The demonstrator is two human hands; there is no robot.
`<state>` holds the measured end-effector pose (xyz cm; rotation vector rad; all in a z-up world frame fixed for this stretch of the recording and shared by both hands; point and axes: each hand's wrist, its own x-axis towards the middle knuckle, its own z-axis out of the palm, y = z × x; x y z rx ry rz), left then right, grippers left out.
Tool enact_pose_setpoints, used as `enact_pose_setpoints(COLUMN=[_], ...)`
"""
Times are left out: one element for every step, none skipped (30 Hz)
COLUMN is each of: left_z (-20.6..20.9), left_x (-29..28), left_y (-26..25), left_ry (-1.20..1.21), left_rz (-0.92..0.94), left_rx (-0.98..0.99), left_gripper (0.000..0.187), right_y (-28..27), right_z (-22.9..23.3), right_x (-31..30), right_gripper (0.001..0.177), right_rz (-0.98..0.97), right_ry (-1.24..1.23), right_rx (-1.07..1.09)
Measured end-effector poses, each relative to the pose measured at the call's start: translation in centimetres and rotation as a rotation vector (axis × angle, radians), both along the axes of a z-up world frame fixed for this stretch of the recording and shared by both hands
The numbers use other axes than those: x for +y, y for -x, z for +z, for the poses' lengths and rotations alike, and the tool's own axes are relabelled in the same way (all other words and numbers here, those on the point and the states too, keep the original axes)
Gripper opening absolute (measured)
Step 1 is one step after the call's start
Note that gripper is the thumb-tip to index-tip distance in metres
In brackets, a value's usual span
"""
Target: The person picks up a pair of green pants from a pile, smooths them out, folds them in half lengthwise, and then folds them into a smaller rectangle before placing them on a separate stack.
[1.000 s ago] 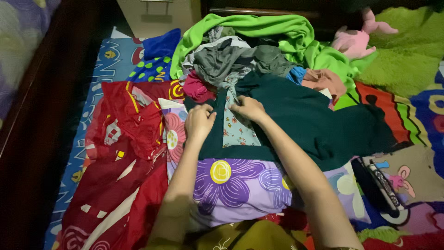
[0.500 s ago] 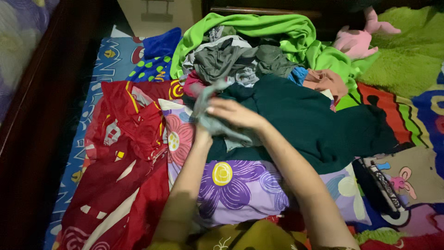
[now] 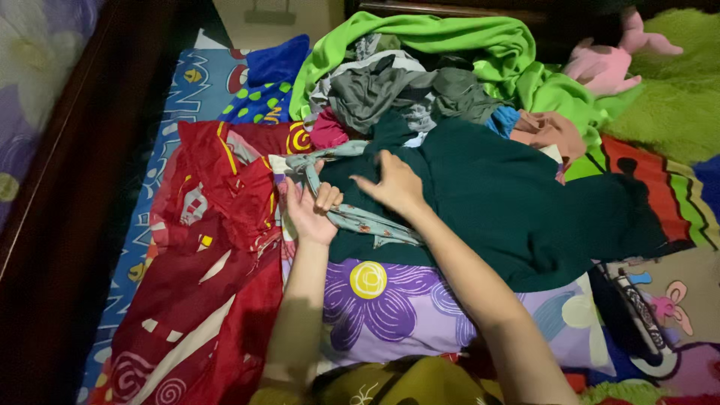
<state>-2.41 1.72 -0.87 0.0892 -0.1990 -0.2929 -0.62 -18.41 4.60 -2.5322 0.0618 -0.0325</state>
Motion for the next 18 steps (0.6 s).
enact_pose_setpoints(left_z=[0.1, 0.2, 0.5, 0.8, 1.2, 1.6, 2.1, 2.6, 3.1, 3.5, 3.8, 4.0, 3.9, 3.6, 3.0, 2.3, 1.6, 0.9], left_x=[0.1, 0.2, 0.2, 0.2, 0.3, 0.4, 0.5, 0.7, 0.9, 1.0, 1.1, 1.2, 1.2, 1.1, 1.0, 0.8, 0.3, -0.5], left_y=[0.0, 0.2, 0.3, 0.4, 0.5, 0.5, 0.6, 0.8, 1.0, 1.1, 1.4, 1.7, 1.9, 2.0, 1.9, 1.7, 1.2, 0.4], left_ry=[0.008, 0.007, -0.036, -0.08, -0.08, -0.072, -0.065, -0.067, -0.123, -0.18, -0.177, -0.136, -0.095, -0.093, -0.093, -0.094, -0.092, -0.346], left_rz=[0.005, 0.007, 0.023, 0.039, 0.041, 0.042, 0.043, 0.044, 0.063, 0.082, 0.081, 0.046, 0.008, 0.004, -0.037, -0.078, -0.082, -0.094], left_rx=[-0.036, -0.035, -0.004, 0.026, 0.027, 0.031, 0.036, 0.036, 0.034, 0.031, 0.032, -0.055, -0.14, -0.137, -0.135, -0.133, -0.135, 0.063], left_gripper=[0.073, 0.073, 0.072, 0.071, 0.071, 0.07, 0.07, 0.07, 0.07, 0.069, 0.069, 0.067, 0.065, 0.065, 0.062, 0.06, 0.06, 0.058], right_y=[0.4, 0.6, 0.4, 0.0, -0.1, -0.3, -0.4, -0.3, 0.2, 0.7, 0.9, 1.3, 2.1, 2.5, 2.6, 3.1, 3.5, 3.5], right_z=[-0.2, -0.4, -0.6, -0.8, -0.9, -0.8, -0.4, 0.2, 1.0, 1.9, 2.9, 3.9, 4.6, 5.3, 5.7, 5.5, 5.2, 4.8], right_x=[0.8, 1.3, 1.4, 1.4, 1.1, 0.5, -0.2, -0.8, -2.0, -3.5, -5.3, -7.6, -9.8, -11.9, -13.4, -14.3, -15.1, -15.8], right_gripper=[0.056, 0.068, 0.068, 0.062, 0.056, 0.056, 0.046, 0.038, 0.039, 0.041, 0.041, 0.041, 0.043, 0.037, 0.031, 0.031, 0.031, 0.032], right_rz=[0.102, 0.205, 0.206, 0.25, 0.294, 0.296, 0.233, 0.171, 0.057, -0.056, 0.008, 0.08, 0.008, -0.154, -0.332, -0.336, -0.332, -0.331], right_ry=[0.115, 0.229, 0.229, 0.181, 0.132, 0.132, 0.016, -0.1, -0.176, -0.25, -0.46, -0.663, -1.071, -1.534, -1.991, -1.989, -1.972, -1.955], right_rx=[-0.213, -0.426, -0.427, -0.319, -0.21, -0.21, -0.165, -0.119, -0.036, 0.049, -0.225, -0.501, -0.49, -0.404, -0.298, -0.303, -0.305, -0.309])
